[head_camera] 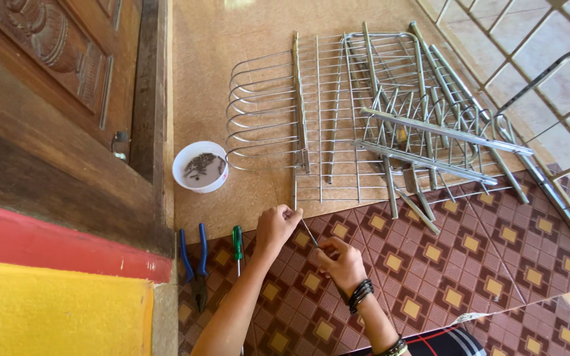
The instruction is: The person assembles a metal dish rack on the floor by connecting wireframe sections with screws and nuts. They use a screwdriver to tighten fasteners and arrange the components into a larger structure.
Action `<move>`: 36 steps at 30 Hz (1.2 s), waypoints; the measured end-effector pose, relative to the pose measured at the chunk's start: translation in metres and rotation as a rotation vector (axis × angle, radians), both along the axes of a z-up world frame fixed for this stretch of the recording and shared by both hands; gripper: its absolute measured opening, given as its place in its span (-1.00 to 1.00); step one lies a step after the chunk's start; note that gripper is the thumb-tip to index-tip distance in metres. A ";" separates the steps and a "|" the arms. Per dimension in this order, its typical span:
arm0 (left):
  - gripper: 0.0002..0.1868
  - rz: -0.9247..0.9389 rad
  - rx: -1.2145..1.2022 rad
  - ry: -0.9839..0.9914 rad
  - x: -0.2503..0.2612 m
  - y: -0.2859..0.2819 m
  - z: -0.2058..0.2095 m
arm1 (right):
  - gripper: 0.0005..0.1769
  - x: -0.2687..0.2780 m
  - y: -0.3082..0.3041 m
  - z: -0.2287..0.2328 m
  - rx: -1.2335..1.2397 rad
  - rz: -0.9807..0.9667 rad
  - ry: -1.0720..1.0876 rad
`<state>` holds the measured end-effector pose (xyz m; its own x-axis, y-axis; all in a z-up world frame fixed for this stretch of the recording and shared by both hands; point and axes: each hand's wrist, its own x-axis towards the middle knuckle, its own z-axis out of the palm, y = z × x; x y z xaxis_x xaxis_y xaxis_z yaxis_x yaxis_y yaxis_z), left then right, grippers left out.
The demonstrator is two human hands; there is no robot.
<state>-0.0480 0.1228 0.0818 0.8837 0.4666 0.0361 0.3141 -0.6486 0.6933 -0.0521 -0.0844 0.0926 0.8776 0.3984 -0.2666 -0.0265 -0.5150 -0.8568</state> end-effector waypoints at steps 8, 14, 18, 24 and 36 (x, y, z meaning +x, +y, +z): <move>-0.60 -0.245 -1.053 -0.012 0.034 -0.044 -0.002 | -0.69 0.023 -0.044 0.005 0.503 -0.165 0.211; -0.79 -0.357 -1.324 -0.253 0.045 -0.075 0.017 | -0.56 0.051 -0.086 -0.028 0.996 -0.108 0.456; -0.84 0.000 -1.515 -0.312 0.058 -0.076 0.036 | -0.32 0.061 -0.117 -0.039 1.596 -0.035 0.482; -0.83 0.190 -1.636 -0.333 0.063 -0.096 0.020 | -0.27 0.049 -0.107 -0.009 1.803 0.140 0.265; -0.70 -0.551 -0.822 -0.225 0.055 -0.125 0.011 | -0.83 0.071 -0.125 -0.038 1.448 -0.384 0.058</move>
